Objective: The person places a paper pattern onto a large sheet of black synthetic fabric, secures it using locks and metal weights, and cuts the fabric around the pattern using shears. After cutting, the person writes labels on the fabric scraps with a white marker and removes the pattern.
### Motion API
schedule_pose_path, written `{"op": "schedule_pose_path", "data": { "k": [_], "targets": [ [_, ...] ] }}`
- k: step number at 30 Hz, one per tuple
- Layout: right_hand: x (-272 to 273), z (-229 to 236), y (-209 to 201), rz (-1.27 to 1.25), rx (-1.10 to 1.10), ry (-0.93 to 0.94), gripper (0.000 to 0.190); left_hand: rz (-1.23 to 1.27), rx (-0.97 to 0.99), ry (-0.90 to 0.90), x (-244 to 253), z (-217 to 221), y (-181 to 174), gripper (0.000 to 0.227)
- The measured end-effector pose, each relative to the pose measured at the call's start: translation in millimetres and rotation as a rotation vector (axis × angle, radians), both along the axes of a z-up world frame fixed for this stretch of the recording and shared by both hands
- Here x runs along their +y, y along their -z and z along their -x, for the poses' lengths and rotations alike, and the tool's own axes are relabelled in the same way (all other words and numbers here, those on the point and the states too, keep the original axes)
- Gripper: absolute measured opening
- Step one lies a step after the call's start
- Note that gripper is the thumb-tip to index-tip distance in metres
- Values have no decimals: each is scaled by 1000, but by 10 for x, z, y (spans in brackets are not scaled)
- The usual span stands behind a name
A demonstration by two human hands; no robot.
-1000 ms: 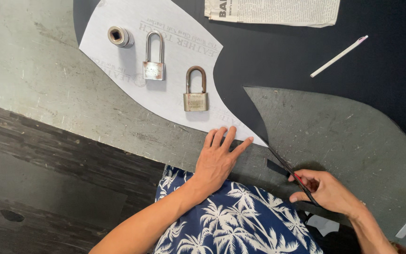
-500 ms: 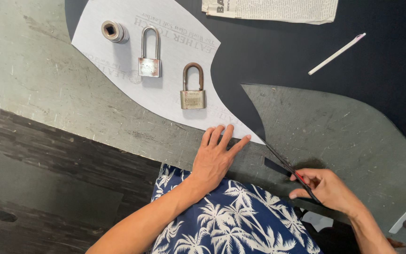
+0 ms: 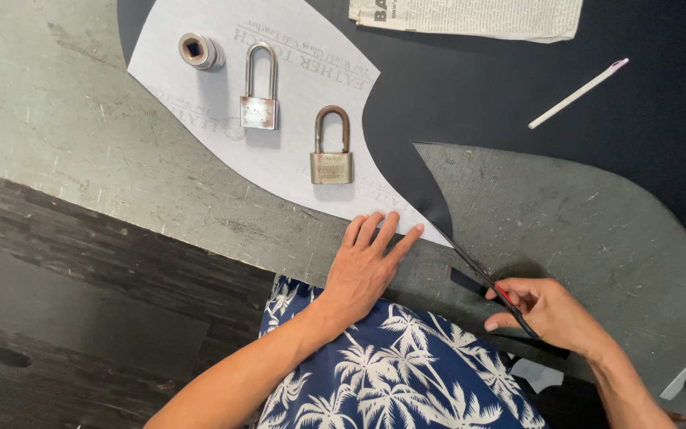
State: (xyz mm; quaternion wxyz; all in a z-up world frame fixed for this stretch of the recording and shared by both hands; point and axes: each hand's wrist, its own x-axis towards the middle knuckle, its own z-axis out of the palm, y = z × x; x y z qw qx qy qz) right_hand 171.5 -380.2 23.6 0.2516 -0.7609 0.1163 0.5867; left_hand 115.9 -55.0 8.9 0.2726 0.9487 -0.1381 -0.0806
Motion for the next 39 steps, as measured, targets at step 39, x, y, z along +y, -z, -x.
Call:
{"op": "schedule_pose_path", "data": {
  "k": [39],
  "targets": [
    [583,-210,68,-100,-127,-41,60,260,-118,-149,112,-53,-29,46]
  ]
}}
